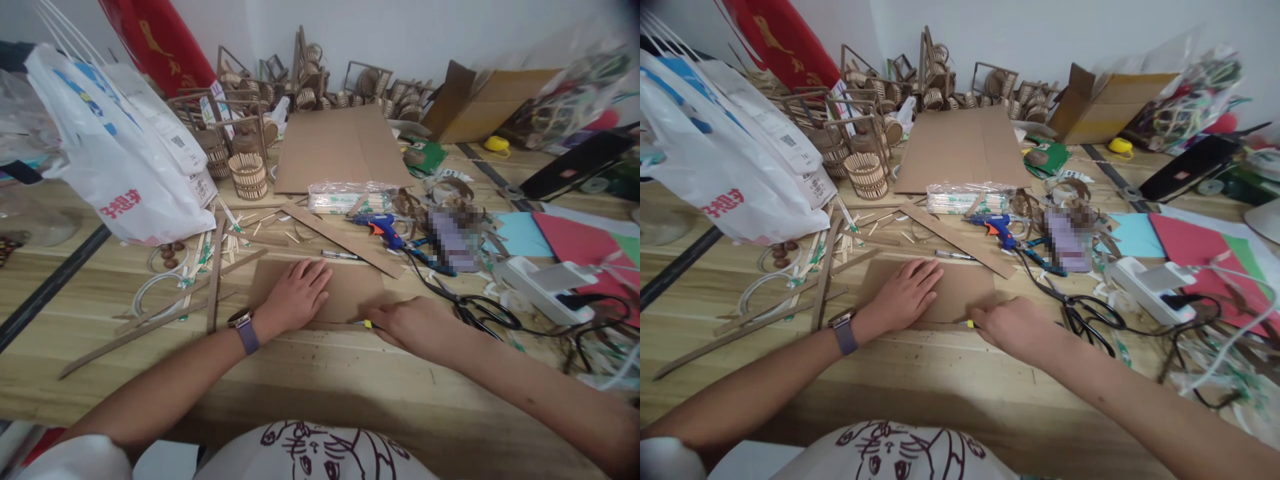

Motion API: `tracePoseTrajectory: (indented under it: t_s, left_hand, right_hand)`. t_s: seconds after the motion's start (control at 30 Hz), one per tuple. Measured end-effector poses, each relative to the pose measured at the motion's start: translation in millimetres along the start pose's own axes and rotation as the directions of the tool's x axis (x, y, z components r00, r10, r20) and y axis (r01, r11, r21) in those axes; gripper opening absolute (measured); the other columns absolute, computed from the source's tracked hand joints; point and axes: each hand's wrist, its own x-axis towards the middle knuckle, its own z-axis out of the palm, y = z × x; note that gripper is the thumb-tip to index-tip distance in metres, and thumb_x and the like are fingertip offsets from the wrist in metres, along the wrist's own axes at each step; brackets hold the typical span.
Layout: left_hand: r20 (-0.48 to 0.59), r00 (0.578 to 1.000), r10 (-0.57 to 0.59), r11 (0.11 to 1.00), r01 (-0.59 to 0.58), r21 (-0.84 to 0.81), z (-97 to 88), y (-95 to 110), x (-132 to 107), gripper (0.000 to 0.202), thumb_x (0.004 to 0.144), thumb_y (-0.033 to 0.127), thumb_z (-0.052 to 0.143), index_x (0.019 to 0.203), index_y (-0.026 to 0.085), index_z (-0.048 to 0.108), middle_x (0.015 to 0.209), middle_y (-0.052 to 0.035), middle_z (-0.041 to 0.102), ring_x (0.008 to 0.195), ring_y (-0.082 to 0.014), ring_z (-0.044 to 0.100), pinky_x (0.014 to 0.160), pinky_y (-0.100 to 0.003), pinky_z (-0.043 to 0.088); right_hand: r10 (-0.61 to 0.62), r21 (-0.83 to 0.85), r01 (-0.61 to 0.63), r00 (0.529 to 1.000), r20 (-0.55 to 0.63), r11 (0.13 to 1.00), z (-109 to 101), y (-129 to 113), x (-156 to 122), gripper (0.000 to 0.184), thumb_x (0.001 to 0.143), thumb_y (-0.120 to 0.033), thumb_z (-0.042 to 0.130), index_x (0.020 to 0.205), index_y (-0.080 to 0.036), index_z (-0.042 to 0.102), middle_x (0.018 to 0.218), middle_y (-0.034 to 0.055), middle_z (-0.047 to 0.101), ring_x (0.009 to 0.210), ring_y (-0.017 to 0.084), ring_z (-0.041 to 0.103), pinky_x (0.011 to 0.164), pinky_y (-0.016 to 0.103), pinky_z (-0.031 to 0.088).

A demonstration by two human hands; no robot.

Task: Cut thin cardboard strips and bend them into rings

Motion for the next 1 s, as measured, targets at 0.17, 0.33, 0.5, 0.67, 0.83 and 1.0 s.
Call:
tracePoseTrajectory:
  t_s: [0.17, 0.33, 0.5, 0.67, 0.83, 1.0]
  left_hand:
    - [0.002, 1.0, 0.01, 1.0, -0.01, -0.007, 0.4, -1.6, 0.0, 0.048, 0.107, 0.037, 0.034, 0.146, 0.014, 0.047, 0.157, -0.0096, 0.042, 0.138, -0.0312, 0.038, 0.115, -0.047, 0.03]
    - [0.01, 1.0, -0.001, 1.0, 0.001, -0.012, -0.9, -1.9, 0.1, 0.047, 0.106, 0.038, 0.035, 0.145, 0.015, 0.048, 0.156, -0.0101, 0.042, 0.138, -0.0309, 0.038, 0.115, -0.047, 0.031]
    - [0.015, 1.0, 0.003, 1.0, -0.002, -0.011, -1.0, -2.2, 0.3, 0.047, 0.106, 0.037, 0.036, 0.146, 0.014, 0.048, 0.157, -0.0108, 0.042, 0.138, -0.0309, 0.038, 0.116, -0.047, 0.031]
    - [0.007, 1.0, 0.007, 1.0, -0.006, -0.012, -0.6, -2.3, 0.4, 0.047, 0.106, 0.037, 0.036, 0.146, 0.015, 0.049, 0.156, -0.0114, 0.042, 0.138, -0.0305, 0.038, 0.115, -0.048, 0.032]
    - [0.013, 1.0, 0.009, 1.0, -0.009, -0.004, -1.5, -1.9, 0.5, 0.047, 0.106, 0.037, 0.037, 0.145, 0.014, 0.049, 0.156, -0.0116, 0.042, 0.137, -0.0309, 0.039, 0.116, -0.047, 0.032]
    - [-0.005, 1.0, 0.01, 1.0, -0.01, 0.004, -1.3, -1.2, 0.9, 0.046, 0.106, 0.036, 0.038, 0.145, 0.014, 0.049, 0.155, -0.0123, 0.044, 0.137, -0.0305, 0.04, 0.115, -0.048, 0.032]
  right_hand:
    - [0.039, -0.01, -0.039, 0.996, 0.08, 0.999, 0.2, 5.0, -5.1, 0.022, 0.096, -0.025, 0.049, 0.109, -0.022, 0.067, 0.081, 0.0053, 0.077, 0.069, 0.022, 0.074, 0.05, 0.026, 0.033]
    - [0.026, 0.01, -0.027, 0.998, 0.062, 1.0, 4.3, 18.7, -20.4, 0.026, 0.097, -0.024, 0.046, 0.113, -0.022, 0.067, 0.081, 0.0063, 0.077, 0.067, 0.021, 0.073, 0.049, 0.026, 0.033]
    - [0.014, 0.073, -0.014, 1.0, 0.001, 0.997, 13.6, 32.7, -34.3, 0.021, 0.097, -0.024, 0.046, 0.104, -0.023, 0.066, 0.08, 0.0039, 0.076, 0.066, 0.02, 0.072, 0.051, 0.025, 0.033]
    - [-0.006, 0.068, 0.005, 1.0, 0.007, 0.998, 25.6, 47.3, -44.9, 0.023, 0.097, -0.027, 0.045, 0.101, -0.023, 0.067, 0.078, 0.0043, 0.075, 0.061, 0.017, 0.069, 0.049, 0.025, 0.03]
    - [0.005, 0.006, -0.005, 1.0, -0.004, 1.0, 36.8, 55.7, -52.7, 0.024, 0.097, -0.025, 0.045, 0.096, -0.022, 0.068, 0.075, 0.0046, 0.073, 0.059, 0.018, 0.067, 0.047, 0.026, 0.028]
    - [0.042, -0.015, -0.043, 0.997, -0.062, 0.999, 45.5, 67.9, -69.7, 0.021, 0.095, -0.024, 0.049, 0.096, -0.024, 0.07, 0.069, 0.0019, 0.071, 0.054, 0.017, 0.065, 0.048, 0.026, 0.032]
